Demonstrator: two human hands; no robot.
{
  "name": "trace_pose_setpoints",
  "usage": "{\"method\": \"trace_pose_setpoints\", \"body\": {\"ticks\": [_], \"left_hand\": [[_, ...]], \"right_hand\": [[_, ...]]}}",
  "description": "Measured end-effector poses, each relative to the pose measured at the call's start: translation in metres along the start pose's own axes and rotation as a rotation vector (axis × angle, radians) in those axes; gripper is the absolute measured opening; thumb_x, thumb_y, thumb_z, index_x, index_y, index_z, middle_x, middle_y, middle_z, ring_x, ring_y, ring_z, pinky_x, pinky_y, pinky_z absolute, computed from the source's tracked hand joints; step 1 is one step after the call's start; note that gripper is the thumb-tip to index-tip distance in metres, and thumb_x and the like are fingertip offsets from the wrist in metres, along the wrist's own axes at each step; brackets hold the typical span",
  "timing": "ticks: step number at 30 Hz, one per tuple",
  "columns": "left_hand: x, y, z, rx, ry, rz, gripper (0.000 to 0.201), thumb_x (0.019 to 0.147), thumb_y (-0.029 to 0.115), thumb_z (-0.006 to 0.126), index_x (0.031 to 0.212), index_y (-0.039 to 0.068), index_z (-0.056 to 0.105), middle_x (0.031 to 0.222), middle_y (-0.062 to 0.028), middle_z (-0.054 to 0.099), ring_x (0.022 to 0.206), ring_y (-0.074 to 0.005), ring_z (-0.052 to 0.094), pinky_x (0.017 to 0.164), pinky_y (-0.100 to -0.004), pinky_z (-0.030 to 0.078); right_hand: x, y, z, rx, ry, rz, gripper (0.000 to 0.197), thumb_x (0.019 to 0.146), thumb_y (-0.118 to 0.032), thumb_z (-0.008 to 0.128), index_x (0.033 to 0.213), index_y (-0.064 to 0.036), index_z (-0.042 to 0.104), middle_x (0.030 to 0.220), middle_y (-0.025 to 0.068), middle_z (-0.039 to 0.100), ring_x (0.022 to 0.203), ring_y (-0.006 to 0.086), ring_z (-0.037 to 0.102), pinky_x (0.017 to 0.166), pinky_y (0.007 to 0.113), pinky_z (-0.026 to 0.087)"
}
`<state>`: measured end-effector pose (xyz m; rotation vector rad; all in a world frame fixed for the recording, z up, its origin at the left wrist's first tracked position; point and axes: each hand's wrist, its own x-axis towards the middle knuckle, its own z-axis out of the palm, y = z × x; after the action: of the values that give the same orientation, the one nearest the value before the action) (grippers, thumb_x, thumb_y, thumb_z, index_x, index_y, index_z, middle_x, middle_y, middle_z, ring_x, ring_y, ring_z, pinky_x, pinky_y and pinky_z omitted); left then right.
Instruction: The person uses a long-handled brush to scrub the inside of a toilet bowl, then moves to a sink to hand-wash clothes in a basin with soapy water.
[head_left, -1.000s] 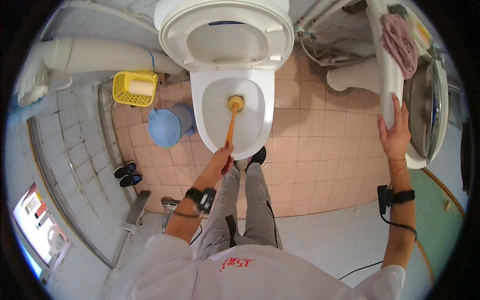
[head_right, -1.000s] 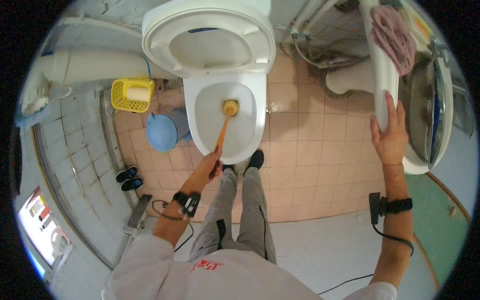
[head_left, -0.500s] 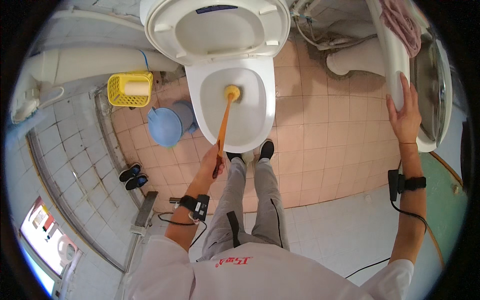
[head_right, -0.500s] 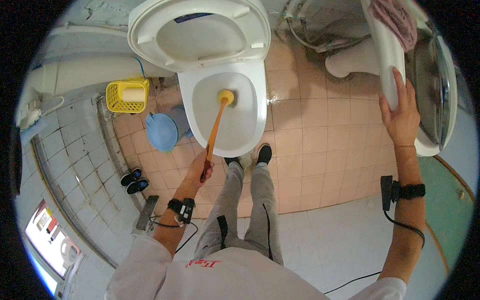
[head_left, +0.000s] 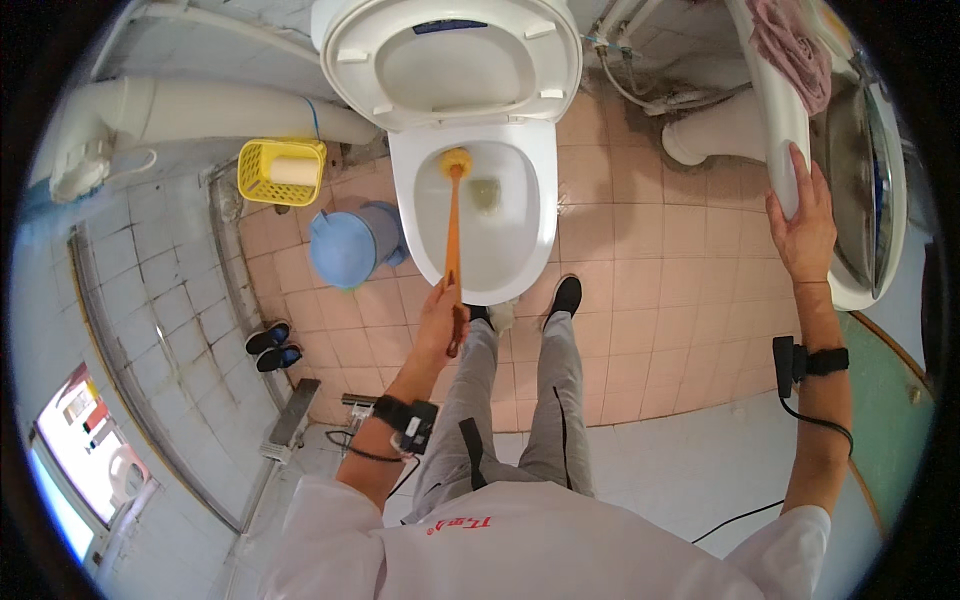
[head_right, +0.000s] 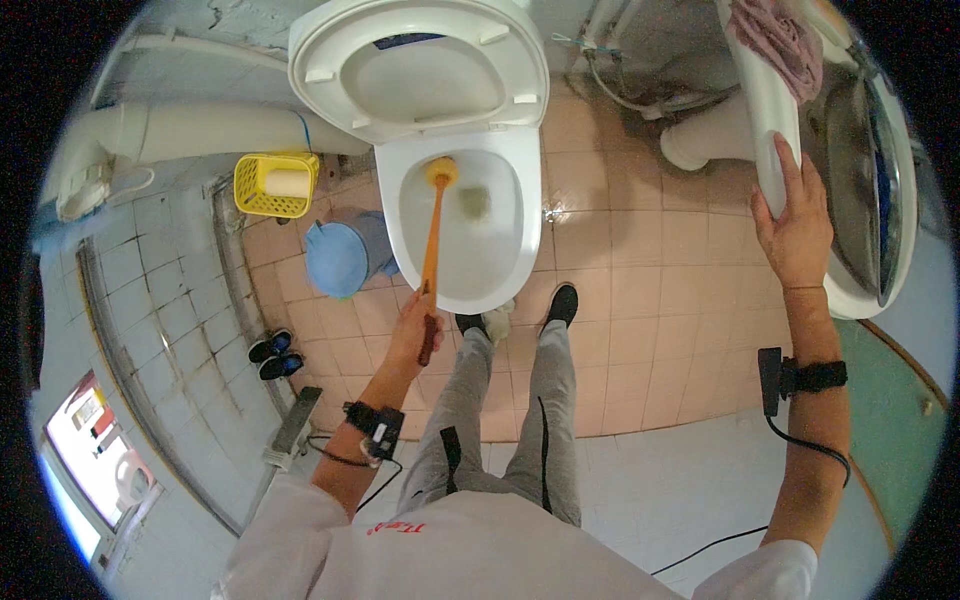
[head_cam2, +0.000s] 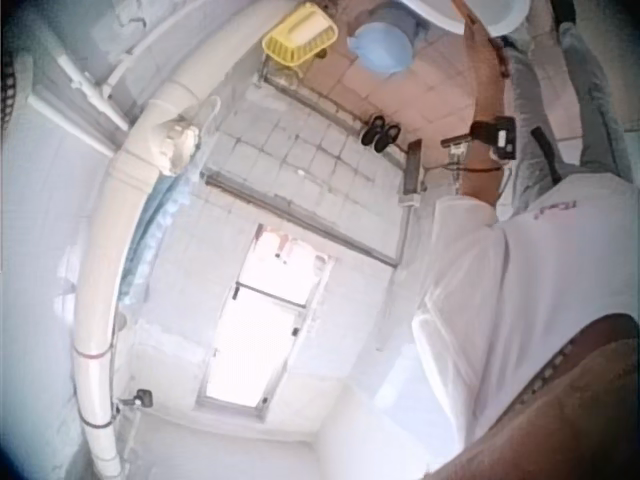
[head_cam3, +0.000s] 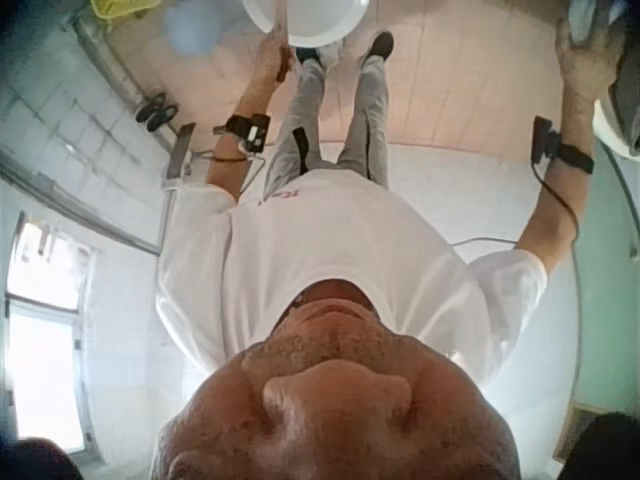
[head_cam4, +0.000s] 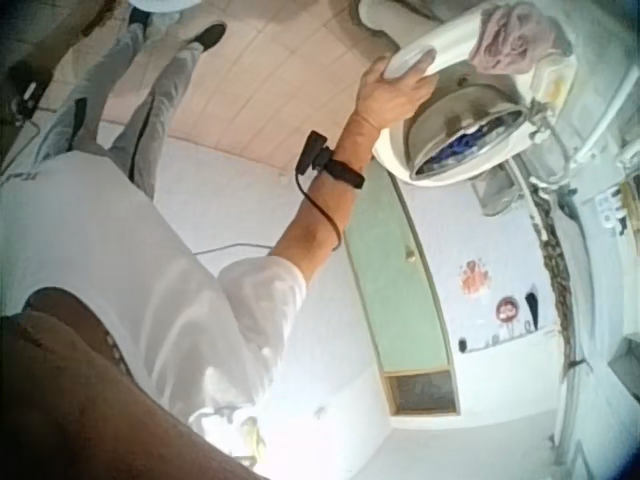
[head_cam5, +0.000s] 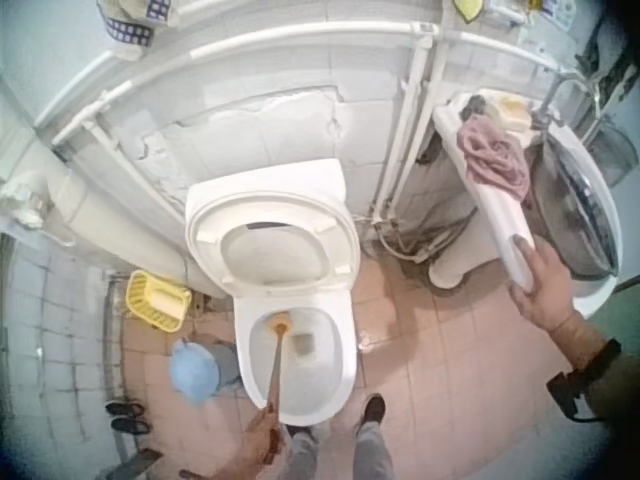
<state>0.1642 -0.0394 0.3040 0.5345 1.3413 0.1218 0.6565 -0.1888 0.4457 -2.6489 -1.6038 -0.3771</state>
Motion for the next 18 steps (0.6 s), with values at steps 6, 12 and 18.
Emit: {"method": "trace_pose_setpoints", "body": {"ticks": [6,12,18], "left_hand": [[0.031,-0.026,0.057,-0.085,-0.027,0.059,0.029,0.103,0.029,0.052,0.118,0.005,0.048,0.072,-0.0033,0.058,0.062,-0.0156,0.061,0.053,-0.0301,0.055],[0.078,-0.042,0.098,0.005,-0.12,-0.021,0.028,0.1,0.031,0.059,0.107,0.005,0.05,0.08,-0.0059,0.061,0.067,-0.0164,0.062,0.058,-0.029,0.054],[0.108,-0.038,0.083,0.317,-0.277,-0.06,0.056,0.088,0.021,0.074,0.131,0.003,0.044,0.118,-0.0115,0.057,0.115,-0.0259,0.055,0.1,-0.041,0.045]], "right_hand": [[-0.034,-0.065,0.018,0.368,-0.026,-0.264,0.068,0.083,-0.025,0.075,0.142,-0.0055,0.047,0.147,0.0185,0.047,0.141,0.0362,0.036,0.114,0.045,0.032],[-0.157,-0.295,0.079,1.509,-0.567,0.405,0.059,0.086,-0.01,0.072,0.139,-0.0022,0.049,0.122,0.0136,0.058,0.106,0.024,0.059,0.085,0.034,0.053],[-0.173,-0.288,0.14,1.374,-0.259,0.717,0.028,0.088,-0.004,0.068,0.115,0.0032,0.064,0.106,0.0159,0.065,0.089,0.0254,0.066,0.08,0.034,0.054]]}}
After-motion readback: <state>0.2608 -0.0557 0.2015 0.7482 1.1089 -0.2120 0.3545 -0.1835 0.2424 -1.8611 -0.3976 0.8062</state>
